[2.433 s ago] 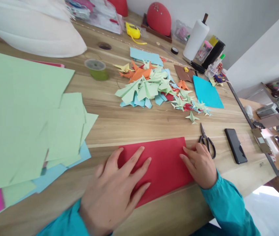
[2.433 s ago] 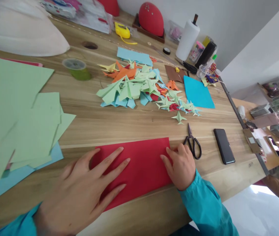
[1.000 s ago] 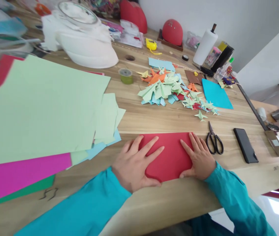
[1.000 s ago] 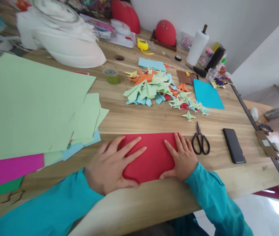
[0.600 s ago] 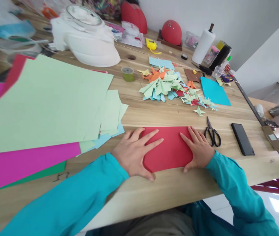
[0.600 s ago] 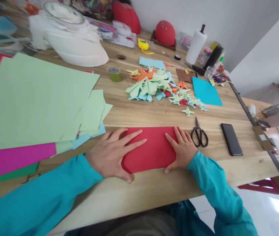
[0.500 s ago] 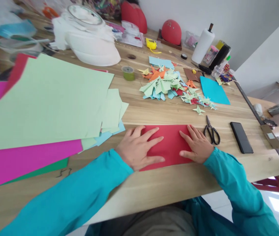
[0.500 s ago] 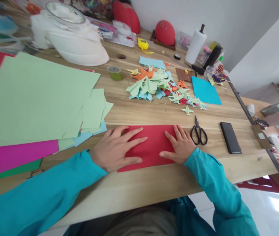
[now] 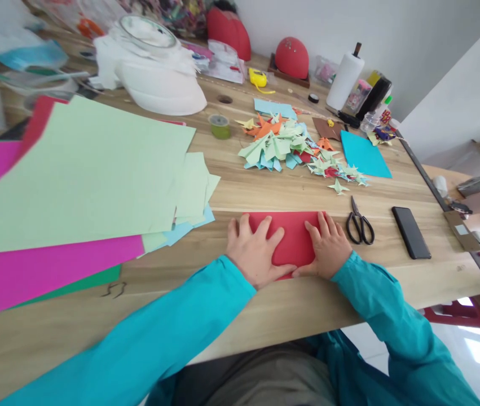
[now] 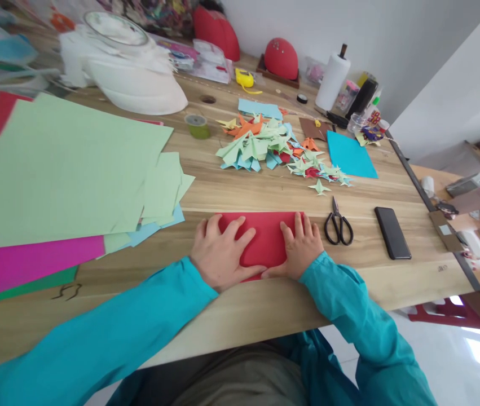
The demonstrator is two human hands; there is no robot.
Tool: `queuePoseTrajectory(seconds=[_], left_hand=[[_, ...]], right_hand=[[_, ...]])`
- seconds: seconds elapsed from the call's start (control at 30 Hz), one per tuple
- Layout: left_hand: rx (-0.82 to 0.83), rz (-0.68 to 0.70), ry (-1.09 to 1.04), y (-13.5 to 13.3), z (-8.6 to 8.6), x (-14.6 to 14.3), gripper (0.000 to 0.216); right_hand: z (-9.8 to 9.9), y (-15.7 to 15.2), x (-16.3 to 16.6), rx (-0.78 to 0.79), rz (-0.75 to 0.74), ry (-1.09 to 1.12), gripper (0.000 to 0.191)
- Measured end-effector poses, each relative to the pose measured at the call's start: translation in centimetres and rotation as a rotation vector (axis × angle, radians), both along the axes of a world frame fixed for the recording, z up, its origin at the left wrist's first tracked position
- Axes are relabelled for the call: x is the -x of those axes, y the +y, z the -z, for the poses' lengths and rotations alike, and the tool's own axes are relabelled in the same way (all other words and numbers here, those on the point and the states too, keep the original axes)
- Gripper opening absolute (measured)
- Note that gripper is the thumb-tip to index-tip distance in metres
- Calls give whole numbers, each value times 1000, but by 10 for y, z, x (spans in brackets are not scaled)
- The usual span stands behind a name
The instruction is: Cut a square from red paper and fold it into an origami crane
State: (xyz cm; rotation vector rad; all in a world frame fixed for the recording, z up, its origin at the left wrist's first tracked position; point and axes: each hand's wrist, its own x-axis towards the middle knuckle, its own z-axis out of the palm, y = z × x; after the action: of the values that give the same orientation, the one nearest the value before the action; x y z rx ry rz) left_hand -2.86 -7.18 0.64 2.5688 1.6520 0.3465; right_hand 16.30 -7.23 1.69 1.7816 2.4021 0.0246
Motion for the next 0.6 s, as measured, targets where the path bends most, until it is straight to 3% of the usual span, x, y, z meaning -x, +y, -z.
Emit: queuePoseTrajectory(seconds=[0.13,0.6], left_hand=[[5,19,14,-1,1,2,87],[-6,41,34,-3,5,4,90]], right_hand=[[0,-1,-1,14,1,25,120],[3,0,-4,-1,13,74,121]])
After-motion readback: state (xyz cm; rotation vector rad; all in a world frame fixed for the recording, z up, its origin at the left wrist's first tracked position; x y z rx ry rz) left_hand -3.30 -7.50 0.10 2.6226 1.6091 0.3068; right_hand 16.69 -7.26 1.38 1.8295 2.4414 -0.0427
